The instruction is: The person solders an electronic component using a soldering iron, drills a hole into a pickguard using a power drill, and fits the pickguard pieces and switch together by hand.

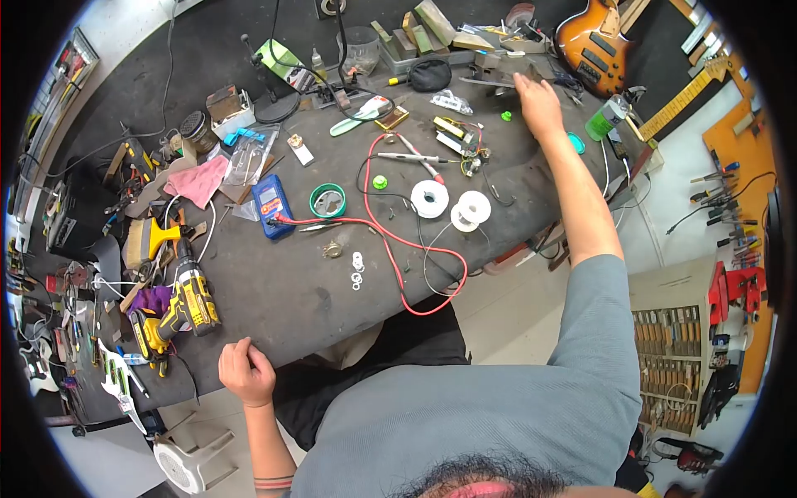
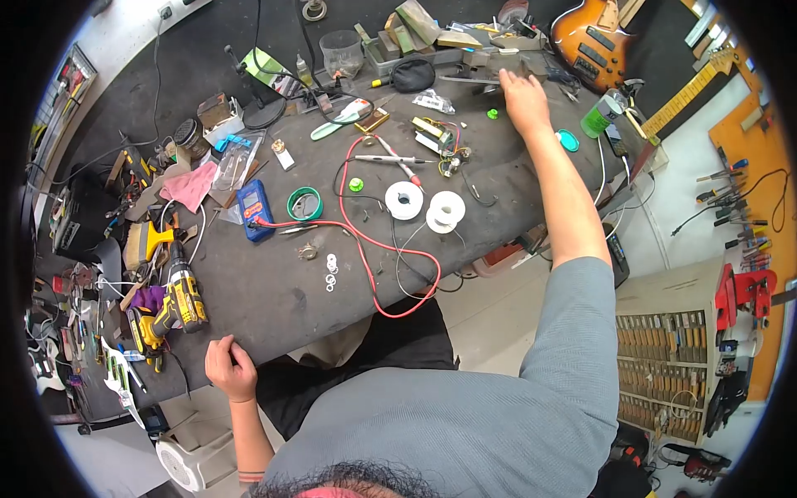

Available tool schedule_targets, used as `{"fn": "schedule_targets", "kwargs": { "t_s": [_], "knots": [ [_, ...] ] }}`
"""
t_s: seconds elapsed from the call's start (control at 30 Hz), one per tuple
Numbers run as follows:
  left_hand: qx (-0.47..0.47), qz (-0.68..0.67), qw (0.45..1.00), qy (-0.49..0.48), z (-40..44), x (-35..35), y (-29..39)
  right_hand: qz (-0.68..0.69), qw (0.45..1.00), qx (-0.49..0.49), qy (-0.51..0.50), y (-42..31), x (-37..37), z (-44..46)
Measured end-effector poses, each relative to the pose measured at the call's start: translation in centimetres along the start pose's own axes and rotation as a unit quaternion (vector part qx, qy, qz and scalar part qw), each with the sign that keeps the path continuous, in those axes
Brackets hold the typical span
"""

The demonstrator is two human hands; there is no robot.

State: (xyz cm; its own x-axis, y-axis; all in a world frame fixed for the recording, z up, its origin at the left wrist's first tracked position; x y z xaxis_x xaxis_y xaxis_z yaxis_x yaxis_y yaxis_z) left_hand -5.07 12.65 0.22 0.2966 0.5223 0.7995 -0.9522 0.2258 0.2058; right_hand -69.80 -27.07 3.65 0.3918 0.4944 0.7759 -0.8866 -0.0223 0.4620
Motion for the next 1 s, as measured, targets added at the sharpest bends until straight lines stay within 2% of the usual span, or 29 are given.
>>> {"fn": "schedule_targets", "kwargs": {
  "t_s": [0.2,0.3,0.4,0.5,0.57,0.6,0.63,0.67,0.7,0.73,0.77,0.8,0.9,0.93,1.0],
  "knots": [
    [-0.014,-0.002,1.000,0.016,0.5,0.4,0.4,-0.049,0.997,0.022,0.063,2.8,6.8,0.2],
    [-0.002,-0.019,1.000,0.022,0.3,0.5,0.1,-0.020,0.993,-0.003,0.114,5.1,11.4,-2.3],
    [0.000,-0.025,0.999,0.028,0.2,0.9,0.0,0.015,0.989,-0.009,0.148,5.4,18.9,-6.1],
    [-0.012,-0.035,0.998,0.042,0.2,1.2,0.1,0.074,0.979,-0.100,0.159,4.8,26.4,-11.2],
    [-0.016,-0.043,0.998,0.035,0.3,1.6,0.3,0.148,0.966,-0.102,0.185,3.4,31.4,-14.0],
    [0.014,-0.096,0.995,0.030,0.5,1.8,-0.2,0.183,0.957,-0.104,0.198,2.5,34.1,-15.3],
    [0.042,-0.150,0.988,0.024,0.6,1.8,-0.6,0.282,0.935,-0.081,0.198,0.8,36.6,-16.0],
    [0.070,-0.203,0.976,0.016,0.6,1.8,-1.0,0.334,0.926,-0.053,0.169,-1.5,38.6,-16.1],
    [0.122,-0.319,0.940,0.000,0.5,1.5,-2.0,0.386,0.912,-0.025,0.138,-4.0,40.5,-16.3],
    [0.200,-0.514,0.834,0.008,-0.3,0.1,-2.6,0.437,0.893,0.006,0.105,-6.7,42.1,-16.5],
    [0.194,-0.576,0.794,-0.014,0.3,1.4,-0.7,0.445,0.891,0.058,0.075,-9.9,43.6,-16.5],
    [0.148,-0.617,0.772,-0.039,1.1,2.8,2.0,0.454,0.883,0.111,0.041,-13.3,44.6,-16.5],
    [0.101,-0.724,0.658,-0.180,0.7,5.2,9.6,0.442,0.859,0.259,0.008,-23.7,46.9,-17.8],
    [0.117,-0.763,0.604,-0.200,-0.7,5.3,10.9,0.444,0.844,0.301,0.006,-26.8,47.0,-18.5],
    [0.175,-0.787,0.547,-0.227,-4.3,4.0,10.9,0.445,0.812,0.378,0.001,-32.1,48.0,-20.4]
  ]
}}
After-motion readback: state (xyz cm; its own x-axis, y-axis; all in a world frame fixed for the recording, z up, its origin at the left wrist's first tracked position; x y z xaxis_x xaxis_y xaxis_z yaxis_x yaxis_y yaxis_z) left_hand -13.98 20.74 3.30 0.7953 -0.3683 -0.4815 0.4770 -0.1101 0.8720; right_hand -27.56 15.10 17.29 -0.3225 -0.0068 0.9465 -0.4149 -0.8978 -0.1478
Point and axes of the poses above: each hand's wrist, its own z-axis towards the middle knuckle, its own x-axis out of the back of the hand, y = z × x, the point moved 10 cm from there along z, towards the middle knuckle, and after that the axes turned 7 degrees about -y, right-handed, at the moved point
